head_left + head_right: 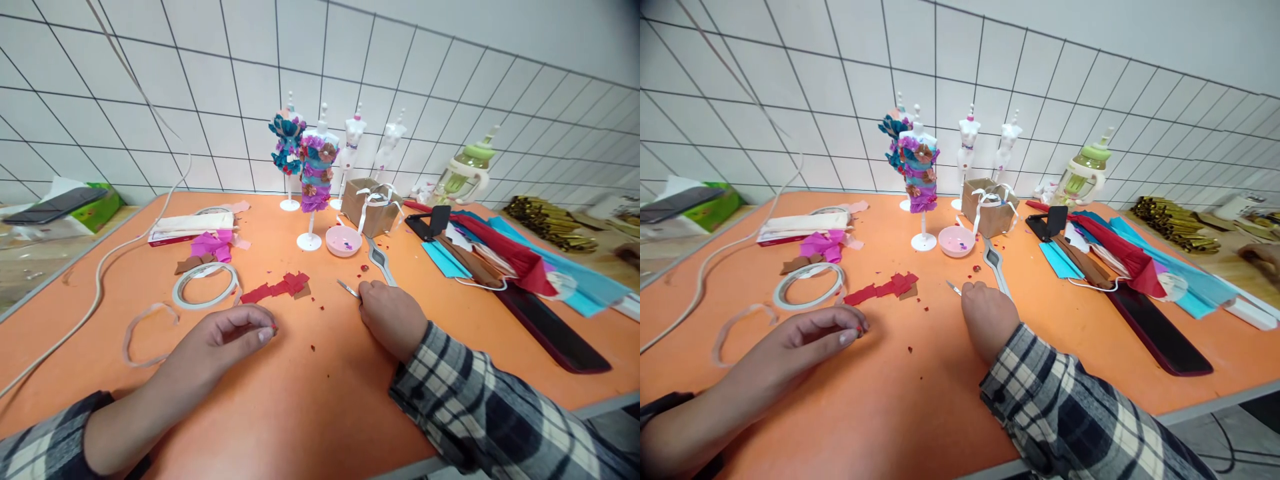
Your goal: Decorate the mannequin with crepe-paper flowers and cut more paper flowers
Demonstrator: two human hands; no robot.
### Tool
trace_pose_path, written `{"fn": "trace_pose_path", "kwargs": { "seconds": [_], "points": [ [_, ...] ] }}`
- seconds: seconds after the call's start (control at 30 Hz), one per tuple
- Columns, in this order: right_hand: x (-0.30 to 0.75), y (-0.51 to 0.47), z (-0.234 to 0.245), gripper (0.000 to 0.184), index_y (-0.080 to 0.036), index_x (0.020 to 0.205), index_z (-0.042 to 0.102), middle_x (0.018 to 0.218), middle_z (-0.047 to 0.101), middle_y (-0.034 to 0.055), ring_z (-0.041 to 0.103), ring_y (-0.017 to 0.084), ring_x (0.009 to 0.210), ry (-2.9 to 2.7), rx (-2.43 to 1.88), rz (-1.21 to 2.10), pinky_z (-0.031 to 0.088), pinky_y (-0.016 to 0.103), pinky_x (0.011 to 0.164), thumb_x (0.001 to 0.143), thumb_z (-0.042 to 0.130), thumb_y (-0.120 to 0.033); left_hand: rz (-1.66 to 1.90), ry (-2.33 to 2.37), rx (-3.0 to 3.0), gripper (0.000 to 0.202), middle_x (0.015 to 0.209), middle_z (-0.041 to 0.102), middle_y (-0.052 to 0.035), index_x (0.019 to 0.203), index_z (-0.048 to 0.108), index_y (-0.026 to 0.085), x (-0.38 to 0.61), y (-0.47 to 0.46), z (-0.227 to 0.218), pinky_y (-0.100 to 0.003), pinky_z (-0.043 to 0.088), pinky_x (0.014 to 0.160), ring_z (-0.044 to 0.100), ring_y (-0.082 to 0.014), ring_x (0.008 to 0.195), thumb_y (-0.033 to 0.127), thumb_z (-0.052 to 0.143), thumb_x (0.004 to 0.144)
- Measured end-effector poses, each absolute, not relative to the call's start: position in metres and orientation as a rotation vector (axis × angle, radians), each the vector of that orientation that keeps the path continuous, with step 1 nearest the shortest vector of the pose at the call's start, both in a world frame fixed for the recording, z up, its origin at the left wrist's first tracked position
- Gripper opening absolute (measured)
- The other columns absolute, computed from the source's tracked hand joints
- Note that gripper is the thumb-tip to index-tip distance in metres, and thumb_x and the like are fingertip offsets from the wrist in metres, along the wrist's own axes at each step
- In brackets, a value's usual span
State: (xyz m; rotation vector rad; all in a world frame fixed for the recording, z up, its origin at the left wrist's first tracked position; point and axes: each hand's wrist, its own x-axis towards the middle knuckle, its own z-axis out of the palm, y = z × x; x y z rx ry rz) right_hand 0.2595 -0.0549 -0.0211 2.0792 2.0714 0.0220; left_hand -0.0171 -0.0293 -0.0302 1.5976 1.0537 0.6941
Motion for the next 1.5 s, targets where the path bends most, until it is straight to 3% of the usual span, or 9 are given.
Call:
{"fn": "trace_pose_path", "kwargs": {
  "seconds": [0.2, 0.37, 0.5, 0.63, 0.77, 0.83, 0.9, 1.2, 1.5],
  "points": [
    [0.255, -0.048, -0.025, 0.020, -0.017, 0.109, 0.057, 0.097, 0.072, 0.0117, 0.072, 0.025, 0.083, 2.069, 2.207, 0.094, 0.042, 0.029, 0.060, 0.098, 0.040, -0.015, 0.742, 1.055, 1.628, 0.018, 0.085, 0.072, -0.0023, 0.077, 0.073, 0.024, -0.016, -0.027, -0.029, -0.029, 0.054, 0.079, 0.066, -0.0206, 0.084, 0.042, 0.075, 0.078],
    [0.264, -0.046, -0.025, 0.029, -0.017, 0.120, 0.058, 0.114, 0.070, 0.0097, 0.068, 0.021, 0.100, 2.241, 2.304, -0.244, 0.043, 0.029, 0.075, 0.092, 0.050, -0.016, 0.782, 1.091, 1.635, 0.022, 0.083, 0.072, -0.0029, 0.076, 0.071, 0.023, -0.015, -0.029, -0.020, -0.029, 0.054, 0.078, 0.066, -0.0210, 0.081, 0.044, 0.074, 0.077],
    [0.265, -0.053, -0.023, 0.020, -0.018, 0.104, 0.068, 0.102, 0.071, 0.0071, 0.065, 0.018, 0.093, 2.327, 2.231, -0.463, 0.040, 0.027, 0.076, 0.089, 0.054, -0.015, 0.793, 1.127, 1.648, 0.026, 0.082, 0.072, -0.0044, 0.077, 0.071, 0.022, -0.013, -0.030, -0.016, -0.030, 0.054, 0.074, 0.066, -0.0229, 0.081, 0.048, 0.073, 0.077],
    [0.258, -0.055, -0.025, 0.008, -0.019, 0.090, 0.063, 0.087, 0.069, 0.0024, 0.061, 0.015, 0.078, 2.425, 2.263, -0.616, 0.037, 0.025, 0.066, 0.084, 0.062, -0.016, 0.809, 1.163, 1.643, 0.029, 0.082, 0.073, -0.0042, 0.079, 0.071, 0.021, -0.012, -0.030, -0.018, -0.029, 0.054, 0.072, 0.066, -0.0224, 0.080, 0.050, 0.072, 0.078],
    [0.244, -0.059, -0.028, 0.011, -0.020, 0.100, 0.052, 0.090, 0.067, -0.0006, 0.056, 0.006, 0.054, 2.621, 2.353, -1.299, 0.044, 0.023, 0.064, 0.092, 0.046, -0.014, 0.812, 1.117, 1.669, 0.026, 0.082, 0.073, -0.0037, 0.080, 0.071, 0.022, -0.011, -0.032, -0.020, -0.030, 0.055, 0.074, 0.067, -0.0220, 0.080, 0.048, 0.071, 0.081],
    [0.234, -0.066, -0.028, 0.014, -0.021, 0.101, 0.049, 0.088, 0.062, -0.0025, 0.054, 0.006, 0.051, 2.711, 2.156, -1.733, 0.044, 0.021, 0.055, 0.089, 0.056, -0.023, 0.830, 1.057, 1.683, 0.022, 0.083, 0.074, -0.0037, 0.080, 0.071, 0.022, -0.010, -0.035, -0.019, -0.030, 0.056, 0.077, 0.068, -0.0218, 0.083, 0.044, 0.072, 0.080],
    [0.224, -0.076, -0.026, 0.039, -0.022, 0.098, 0.049, 0.086, 0.058, -0.0042, 0.056, 0.007, 0.057, 2.716, 1.840, -1.971, 0.042, 0.018, 0.050, 0.074, 0.078, -0.033, 0.856, 1.006, 1.707, 0.017, 0.084, 0.073, -0.0031, 0.079, 0.071, 0.022, -0.009, -0.037, -0.016, -0.028, 0.057, 0.078, 0.068, -0.0205, 0.082, 0.039, 0.072, 0.080],
    [0.219, -0.093, -0.020, 0.053, -0.022, 0.094, 0.060, 0.081, 0.060, -0.0048, 0.050, 0.009, 0.062, 2.973, 1.699, -1.352, 0.037, 0.021, 0.055, 0.058, 0.091, -0.046, 0.811, 0.808, 1.851, 0.009, 0.082, 0.072, -0.0004, 0.079, 0.074, 0.024, -0.008, -0.044, -0.017, -0.022, 0.057, 0.073, 0.069, -0.0145, 0.077, 0.020, 0.069, 0.085],
    [0.221, -0.093, -0.017, 0.048, -0.022, 0.096, 0.065, 0.077, 0.058, -0.0056, 0.045, 0.008, 0.057, 2.965, 1.611, -1.341, 0.034, 0.021, 0.054, 0.064, 0.086, -0.051, 0.797, 0.700, 1.937, 0.014, 0.085, 0.072, 0.0018, 0.083, 0.073, 0.024, -0.009, -0.044, -0.019, -0.018, 0.056, 0.074, 0.071, -0.0116, 0.079, 0.012, 0.066, 0.086]
  ]
}}
